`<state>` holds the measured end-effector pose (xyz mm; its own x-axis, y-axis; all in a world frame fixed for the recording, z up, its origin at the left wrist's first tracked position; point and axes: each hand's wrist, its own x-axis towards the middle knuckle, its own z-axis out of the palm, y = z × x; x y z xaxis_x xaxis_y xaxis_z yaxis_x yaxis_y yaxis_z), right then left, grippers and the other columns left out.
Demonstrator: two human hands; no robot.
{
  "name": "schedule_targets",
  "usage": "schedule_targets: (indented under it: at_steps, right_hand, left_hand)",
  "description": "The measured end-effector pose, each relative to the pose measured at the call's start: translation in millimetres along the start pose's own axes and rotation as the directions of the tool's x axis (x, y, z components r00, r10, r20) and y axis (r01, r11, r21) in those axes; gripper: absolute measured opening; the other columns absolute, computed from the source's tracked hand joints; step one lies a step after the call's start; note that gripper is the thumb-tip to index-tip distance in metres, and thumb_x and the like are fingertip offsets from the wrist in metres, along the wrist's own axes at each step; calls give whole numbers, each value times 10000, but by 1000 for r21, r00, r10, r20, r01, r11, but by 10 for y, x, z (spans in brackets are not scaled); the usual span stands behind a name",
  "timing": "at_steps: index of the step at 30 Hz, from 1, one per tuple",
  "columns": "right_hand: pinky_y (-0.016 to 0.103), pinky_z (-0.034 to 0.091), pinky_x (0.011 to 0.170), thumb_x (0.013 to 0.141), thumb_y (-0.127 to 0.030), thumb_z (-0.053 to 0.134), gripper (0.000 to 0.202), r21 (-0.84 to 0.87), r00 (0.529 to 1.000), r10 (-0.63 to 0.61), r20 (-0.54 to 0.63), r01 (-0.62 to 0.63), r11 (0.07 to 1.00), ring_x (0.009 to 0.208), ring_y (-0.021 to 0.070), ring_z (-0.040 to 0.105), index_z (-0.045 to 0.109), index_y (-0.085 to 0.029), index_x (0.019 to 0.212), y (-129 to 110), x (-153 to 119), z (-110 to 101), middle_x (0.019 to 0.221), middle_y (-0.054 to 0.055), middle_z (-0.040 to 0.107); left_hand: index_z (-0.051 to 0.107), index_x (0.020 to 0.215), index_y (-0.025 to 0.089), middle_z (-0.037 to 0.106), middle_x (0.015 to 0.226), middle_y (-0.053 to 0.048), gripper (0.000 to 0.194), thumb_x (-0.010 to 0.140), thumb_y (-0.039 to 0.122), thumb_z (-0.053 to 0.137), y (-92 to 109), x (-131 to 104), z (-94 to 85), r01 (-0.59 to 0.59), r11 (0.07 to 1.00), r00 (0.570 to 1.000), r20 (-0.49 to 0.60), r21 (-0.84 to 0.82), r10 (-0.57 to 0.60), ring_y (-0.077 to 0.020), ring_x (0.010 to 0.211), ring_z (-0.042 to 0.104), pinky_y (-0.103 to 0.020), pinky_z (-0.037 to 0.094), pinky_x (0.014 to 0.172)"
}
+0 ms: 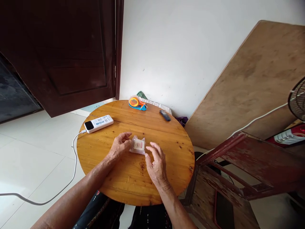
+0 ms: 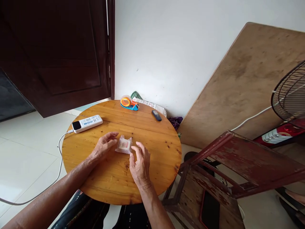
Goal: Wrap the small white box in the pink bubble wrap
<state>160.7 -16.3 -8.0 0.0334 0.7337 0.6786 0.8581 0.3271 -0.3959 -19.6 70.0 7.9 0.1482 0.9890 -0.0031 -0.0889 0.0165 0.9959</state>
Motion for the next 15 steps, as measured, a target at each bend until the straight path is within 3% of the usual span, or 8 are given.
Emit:
schedule_targets:
  at_steps: [5, 8, 11, 15]
  right_hand:
    - [465, 460, 987, 878, -166, 515, 300, 25, 1000, 3, 11, -3, 1000, 1181, 276, 561, 573, -234, 1164, -10, -13, 8, 1272, 112, 596]
    - [453, 451, 1005, 883, -173, 515, 301, 70, 999, 33, 1, -33, 997, 1186, 265, 557, 571, -228, 1173, -26, -19, 0, 1265, 113, 598]
    - [421, 454, 1001, 890, -210, 527, 231, 162, 995, 101, 24, -104, 981, 1149, 246, 574, 605, -218, 1107, 26, 75, -45, 1206, 107, 623]
    - [398, 462, 937, 901, -350, 517, 204, 195, 962, 210, 172, -242, 950, 1031, 245, 608, 670, -216, 910, 243, 443, -96, 1074, 96, 662]
  left_hand:
    - [674, 1060, 116, 595, 877, -36, 509, 596, 325, 684, 29, -25, 21, -17, 1000, 1000, 3, 19, 17, -126, 698, 539, -240, 467, 625]
    - [692, 1030, 131, 614, 909, -40, 427, 652, 325, 658, 24, -38, 21, -75, 990, 997, -10, 115, 76, -113, 657, 528, -240, 463, 606]
    - [714, 898, 156, 613, 810, -22, 248, 714, 294, 623, 27, -55, 13, -216, 930, 974, -2, 296, 227, -121, 656, 525, -248, 464, 638]
    - [710, 815, 175, 586, 705, -10, 153, 792, 257, 583, 32, -99, 23, -421, 784, 901, 112, 456, 419, -136, 679, 553, -259, 468, 690]
